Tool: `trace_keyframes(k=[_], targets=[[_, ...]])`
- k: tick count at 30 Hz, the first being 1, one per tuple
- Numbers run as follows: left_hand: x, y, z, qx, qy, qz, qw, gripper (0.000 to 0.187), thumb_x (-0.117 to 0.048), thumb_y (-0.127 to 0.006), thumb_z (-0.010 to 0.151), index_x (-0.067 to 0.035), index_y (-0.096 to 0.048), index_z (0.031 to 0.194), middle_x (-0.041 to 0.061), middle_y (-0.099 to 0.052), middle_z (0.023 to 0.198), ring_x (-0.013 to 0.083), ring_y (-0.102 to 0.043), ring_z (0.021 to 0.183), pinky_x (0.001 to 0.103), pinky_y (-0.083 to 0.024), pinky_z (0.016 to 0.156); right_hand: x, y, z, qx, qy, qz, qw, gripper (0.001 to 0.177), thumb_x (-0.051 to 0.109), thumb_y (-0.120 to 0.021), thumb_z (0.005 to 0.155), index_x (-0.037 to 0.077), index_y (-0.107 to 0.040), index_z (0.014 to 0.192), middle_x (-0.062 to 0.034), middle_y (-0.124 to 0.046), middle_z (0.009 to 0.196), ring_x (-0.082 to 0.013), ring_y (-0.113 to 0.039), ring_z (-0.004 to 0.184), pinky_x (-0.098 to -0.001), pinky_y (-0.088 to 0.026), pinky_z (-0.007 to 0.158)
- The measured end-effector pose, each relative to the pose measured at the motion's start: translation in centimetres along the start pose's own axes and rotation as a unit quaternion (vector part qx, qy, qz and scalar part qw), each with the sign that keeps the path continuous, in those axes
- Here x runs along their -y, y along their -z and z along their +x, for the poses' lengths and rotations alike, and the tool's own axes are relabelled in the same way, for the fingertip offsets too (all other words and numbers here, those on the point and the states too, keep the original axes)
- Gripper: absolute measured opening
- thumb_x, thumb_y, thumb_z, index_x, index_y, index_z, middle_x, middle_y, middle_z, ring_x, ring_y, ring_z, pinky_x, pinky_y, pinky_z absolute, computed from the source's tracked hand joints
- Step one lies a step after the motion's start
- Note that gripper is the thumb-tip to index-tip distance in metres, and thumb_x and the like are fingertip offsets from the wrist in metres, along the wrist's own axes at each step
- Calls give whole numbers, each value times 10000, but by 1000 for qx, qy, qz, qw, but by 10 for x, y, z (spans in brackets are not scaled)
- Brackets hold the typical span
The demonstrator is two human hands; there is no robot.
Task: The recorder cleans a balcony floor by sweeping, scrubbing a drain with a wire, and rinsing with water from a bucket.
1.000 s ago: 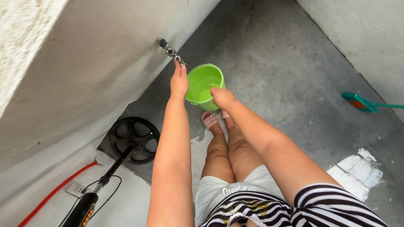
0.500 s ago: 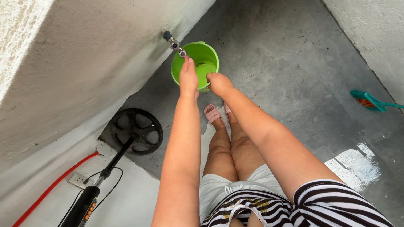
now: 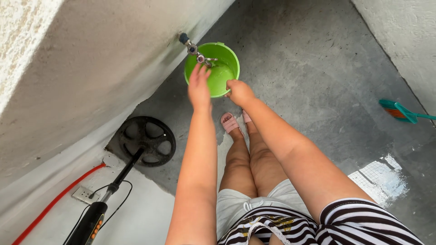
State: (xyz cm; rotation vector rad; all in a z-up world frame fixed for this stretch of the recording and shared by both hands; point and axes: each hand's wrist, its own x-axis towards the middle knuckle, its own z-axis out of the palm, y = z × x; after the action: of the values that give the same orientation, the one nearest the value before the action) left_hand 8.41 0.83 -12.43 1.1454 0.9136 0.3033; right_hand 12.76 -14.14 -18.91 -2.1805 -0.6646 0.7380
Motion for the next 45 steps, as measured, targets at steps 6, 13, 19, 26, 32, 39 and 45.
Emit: trace_keyframes(k=[6, 13, 19, 26, 32, 39, 45], targets=[[51, 54, 4, -178, 70, 194, 962, 655, -218, -738, 987, -162, -358, 1518, 130, -595, 1343, 241, -627, 1100, 371, -514, 899, -8, -9, -3, -21, 22, 13, 999, 290, 165, -839, 764, 63, -654, 964, -139, -702, 1001, -380, -656, 1018, -492, -532, 834], [72, 61, 26, -116, 218, 140, 959, 746, -62, -480, 960, -404, -217, 1568, 82, -630, 1267, 224, -713, 807, 379, -602, 651, 13, 21, 13, 72, -20, -23, 997, 416, 222, -865, 750, 131, -681, 1112, -95, -724, 1086, -330, -675, 1029, -458, -544, 845], [94, 69, 44, -125, 158, 314, 928, 802, -12, -478, 932, -396, -248, 1597, 147, -722, 1157, 243, -709, 690, 380, -571, 546, -40, -36, 93, 82, -155, 381, 908, 427, 199, -739, 920, 108, -658, 1330, -67, -719, 1245, -193, -713, 1035, -347, -573, 920], [135, 104, 58, -96, 65, 354, 928, 779, 12, -522, 946, -327, -272, 1601, 158, -699, 1185, 235, -711, 820, 325, -534, 595, -37, -101, 165, 89, -217, 758, 608, 314, 101, -496, 1002, -83, -647, 1207, -193, -735, 1117, -258, -755, 951, -364, -654, 891], [117, 101, 48, -102, 139, 231, 958, 740, 17, -491, 947, -306, -294, 1583, 97, -659, 1296, 205, -725, 887, 327, -606, 569, -34, -135, 189, 103, -185, 718, 663, 117, 44, -671, 945, -53, -713, 995, -141, -710, 847, -218, -662, 692, -318, -525, 595], [110, 102, 48, -109, 171, 173, 964, 715, -4, -460, 973, -297, -266, 1596, 96, -639, 1314, 216, -716, 889, 323, -613, 605, -48, -122, 171, 19, -62, 258, 964, 145, 112, -746, 878, 7, -716, 975, -178, -684, 832, -300, -651, 727, -429, -501, 623], [104, 95, 68, -111, 170, 152, 967, 717, -19, -449, 964, -296, -240, 1591, 90, -624, 1329, 208, -719, 862, 345, -619, 614, -38, -50, 71, -30, 95, -166, 981, 423, 54, -667, 824, 48, -690, 1246, -203, -637, 1333, -399, -494, 1372, -684, -232, 1174]])
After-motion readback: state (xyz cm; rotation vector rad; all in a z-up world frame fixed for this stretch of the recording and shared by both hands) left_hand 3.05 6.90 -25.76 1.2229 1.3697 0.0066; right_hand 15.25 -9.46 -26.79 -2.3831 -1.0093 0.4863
